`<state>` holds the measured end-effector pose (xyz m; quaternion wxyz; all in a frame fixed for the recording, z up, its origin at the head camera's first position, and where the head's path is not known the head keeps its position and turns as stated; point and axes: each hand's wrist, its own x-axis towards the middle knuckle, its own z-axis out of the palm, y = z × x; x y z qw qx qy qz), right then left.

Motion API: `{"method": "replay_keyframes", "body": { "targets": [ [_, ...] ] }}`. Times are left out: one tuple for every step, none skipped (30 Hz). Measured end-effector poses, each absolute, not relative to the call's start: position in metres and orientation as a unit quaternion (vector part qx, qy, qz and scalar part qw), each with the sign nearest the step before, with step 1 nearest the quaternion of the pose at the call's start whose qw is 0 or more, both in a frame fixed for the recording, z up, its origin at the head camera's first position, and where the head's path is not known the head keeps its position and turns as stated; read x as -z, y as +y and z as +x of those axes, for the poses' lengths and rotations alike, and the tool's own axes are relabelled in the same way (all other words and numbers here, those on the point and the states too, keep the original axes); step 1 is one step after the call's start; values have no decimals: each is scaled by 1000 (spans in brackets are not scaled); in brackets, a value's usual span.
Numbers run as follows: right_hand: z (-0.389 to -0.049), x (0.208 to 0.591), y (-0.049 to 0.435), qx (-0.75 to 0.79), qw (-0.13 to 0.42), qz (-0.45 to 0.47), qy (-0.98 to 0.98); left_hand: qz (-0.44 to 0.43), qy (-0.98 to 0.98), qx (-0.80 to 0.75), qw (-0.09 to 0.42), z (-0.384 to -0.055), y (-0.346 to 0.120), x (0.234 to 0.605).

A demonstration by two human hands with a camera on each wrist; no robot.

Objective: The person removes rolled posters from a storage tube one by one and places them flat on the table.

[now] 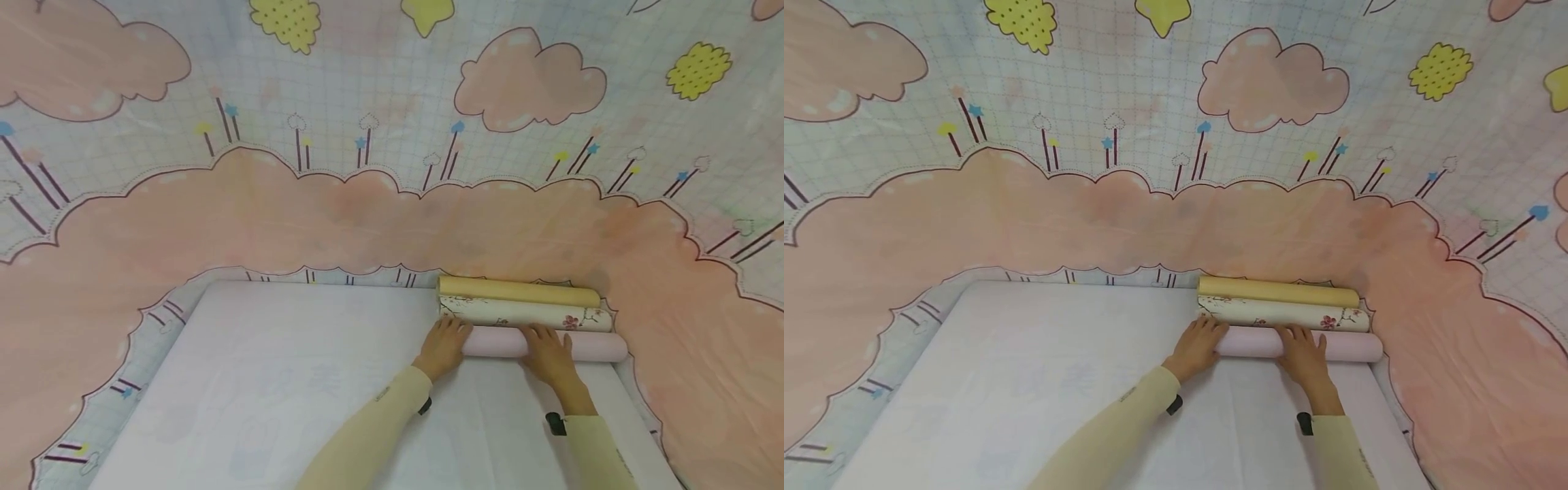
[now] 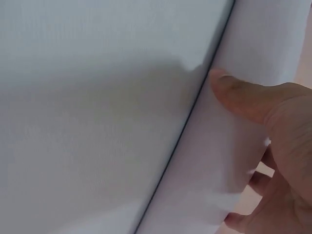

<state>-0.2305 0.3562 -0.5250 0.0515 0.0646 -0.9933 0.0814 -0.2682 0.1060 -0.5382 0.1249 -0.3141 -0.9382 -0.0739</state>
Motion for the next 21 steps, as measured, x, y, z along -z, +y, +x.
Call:
{"method": "replay_keyframes", "body": {
  "targets": [
    [-230, 525, 359, -83, 49, 64, -993, -313, -939, 72, 122, -268, 106, 538],
    [-231, 525, 361, -83, 47, 64, -993, -313, -940, 70, 120, -268, 107, 537],
    [-231, 525, 362, -82, 46, 67, -993, -312, -940, 69, 118, -268, 107, 537],
    [-231, 525, 364, -82, 45, 69, -993, -312, -940, 69, 117, -268, 107, 537],
    [-231, 525, 365, -80, 44, 71, -993, -312, -940, 69, 117, -268, 107, 536],
    [-232, 525, 365, -78, 44, 73, -993, -312, -940, 69, 119, -267, 106, 536],
    [-232, 525, 366, -76, 43, 75, -993, -313, -940, 68, 120, -267, 106, 536],
    [-232, 525, 366, -74, 42, 76, -993, -315, -939, 68, 122, -267, 105, 536],
    [-231, 525, 367, -72, 42, 77, -994, -317, -938, 68, 123, -267, 104, 535],
    [-231, 524, 366, -72, 41, 78, -993, -319, -937, 68, 123, -266, 103, 535],
    [-230, 524, 366, -71, 40, 80, -993, -322, -936, 67, 123, -266, 101, 535],
    [-230, 523, 366, -70, 41, 82, -993, -324, -936, 66, 123, -266, 100, 535],
    [-229, 523, 365, -69, 42, 85, -993, -327, -935, 66, 123, -265, 98, 535],
    [-228, 523, 365, -66, 43, 88, -993, -329, -934, 67, 123, -264, 95, 534],
    [-227, 522, 364, -64, 45, 92, -993, -331, -933, 69, 122, -264, 93, 534],
    [-226, 521, 363, -63, 47, 94, -992, -332, -932, 72, 123, -263, 91, 533],
    [-226, 521, 361, -60, 50, 97, -992, -333, -932, 75, 123, -262, 88, 533],
    [-225, 520, 360, -58, 52, 99, -992, -334, -931, 78, 123, -261, 86, 532],
    [-223, 519, 359, -55, 56, 101, -992, -335, -930, 81, 123, -260, 84, 531],
    [-222, 518, 358, -54, 59, 102, -992, -337, -930, 82, 123, -259, 82, 530],
    [-220, 517, 357, -55, 63, 102, -991, -338, -929, 81, 122, -258, 81, 529]
  ]
}}
